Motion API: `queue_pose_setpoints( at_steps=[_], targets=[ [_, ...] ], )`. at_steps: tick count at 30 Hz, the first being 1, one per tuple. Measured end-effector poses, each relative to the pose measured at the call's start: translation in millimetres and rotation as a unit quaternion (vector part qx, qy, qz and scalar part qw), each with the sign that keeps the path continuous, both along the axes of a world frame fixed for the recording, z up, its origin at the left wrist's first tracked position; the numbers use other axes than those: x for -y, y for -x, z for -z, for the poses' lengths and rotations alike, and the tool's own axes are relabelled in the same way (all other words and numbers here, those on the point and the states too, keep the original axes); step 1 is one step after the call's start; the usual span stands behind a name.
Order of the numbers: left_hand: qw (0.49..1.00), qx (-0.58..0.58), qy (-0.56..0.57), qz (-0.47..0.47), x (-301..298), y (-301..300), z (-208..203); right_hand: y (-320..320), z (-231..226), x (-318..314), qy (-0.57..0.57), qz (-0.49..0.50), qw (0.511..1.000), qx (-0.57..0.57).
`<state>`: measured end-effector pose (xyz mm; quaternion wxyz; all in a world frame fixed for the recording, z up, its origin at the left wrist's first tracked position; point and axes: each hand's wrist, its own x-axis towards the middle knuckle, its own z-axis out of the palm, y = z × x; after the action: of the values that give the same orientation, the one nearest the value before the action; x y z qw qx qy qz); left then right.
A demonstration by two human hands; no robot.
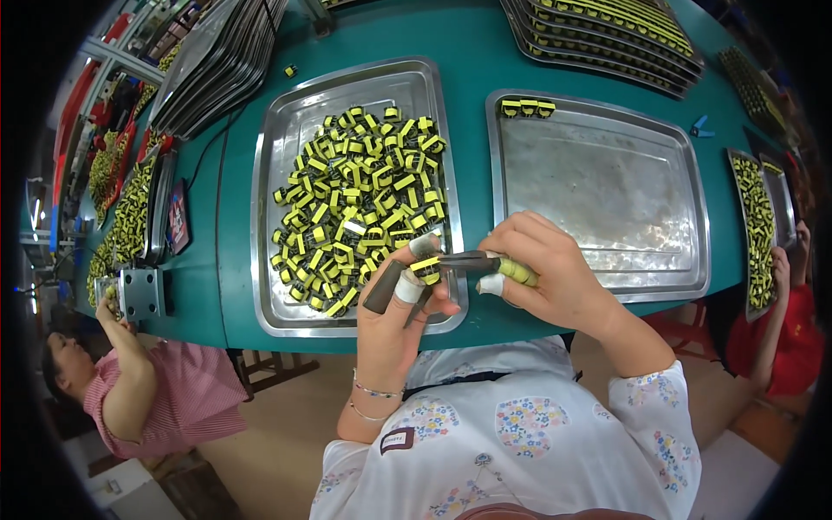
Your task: The person assembles small yellow and grey electronic components using pliers at a factory workbench.
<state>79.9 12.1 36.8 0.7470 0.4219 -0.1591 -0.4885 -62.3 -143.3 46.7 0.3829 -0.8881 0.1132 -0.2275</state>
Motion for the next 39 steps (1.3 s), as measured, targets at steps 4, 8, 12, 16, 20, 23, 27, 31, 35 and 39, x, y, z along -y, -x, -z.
queue_pose_setpoints(
  at_steps=[4, 8, 12, 16, 20, 23, 27, 31, 35, 39],
  targets=[
    [1.0, 0.021, 0.001, -0.007, 0, 3, 2, -2, -1, 1, 0.015, -0.002, 1.0, 0.001],
    [0.999, 0.036, -0.022, -0.014, 0, 6, 4, 0, 1, 5, 0.045, -0.028, 0.999, 0.007],
    [0.997, 0.065, -0.042, -0.014, -1, 9, 4, 3, 5, 8, 0.085, -0.033, 0.996, 0.023],
    [0.997, 0.069, -0.036, 0.004, -3, 10, 1, 4, 8, 10, 0.129, -0.038, 0.99, 0.045],
    [0.997, 0.069, -0.031, 0.031, -4, 8, -1, 5, 6, 11, 0.148, -0.046, 0.986, 0.057],
    [0.997, 0.07, -0.024, 0.0, -2, 8, 3, 4, 6, 9, 0.136, -0.024, 0.989, 0.054],
    [0.995, 0.094, -0.008, -0.039, 0, 9, -1, 5, 6, 2, 0.096, 0.02, 0.993, 0.069],
    [0.989, 0.128, -0.021, -0.07, 0, 7, 0, 5, 6, -6, 0.044, 0.026, 0.998, 0.046],
    [0.985, 0.146, -0.014, -0.088, 0, 9, 1, 2, 9, -12, 0.034, 0.027, 0.998, 0.054],
    [0.968, 0.222, -0.003, -0.116, -1, 11, 3, 0, 9, -15, 0.044, 0.032, 0.997, 0.055]
  ],
)
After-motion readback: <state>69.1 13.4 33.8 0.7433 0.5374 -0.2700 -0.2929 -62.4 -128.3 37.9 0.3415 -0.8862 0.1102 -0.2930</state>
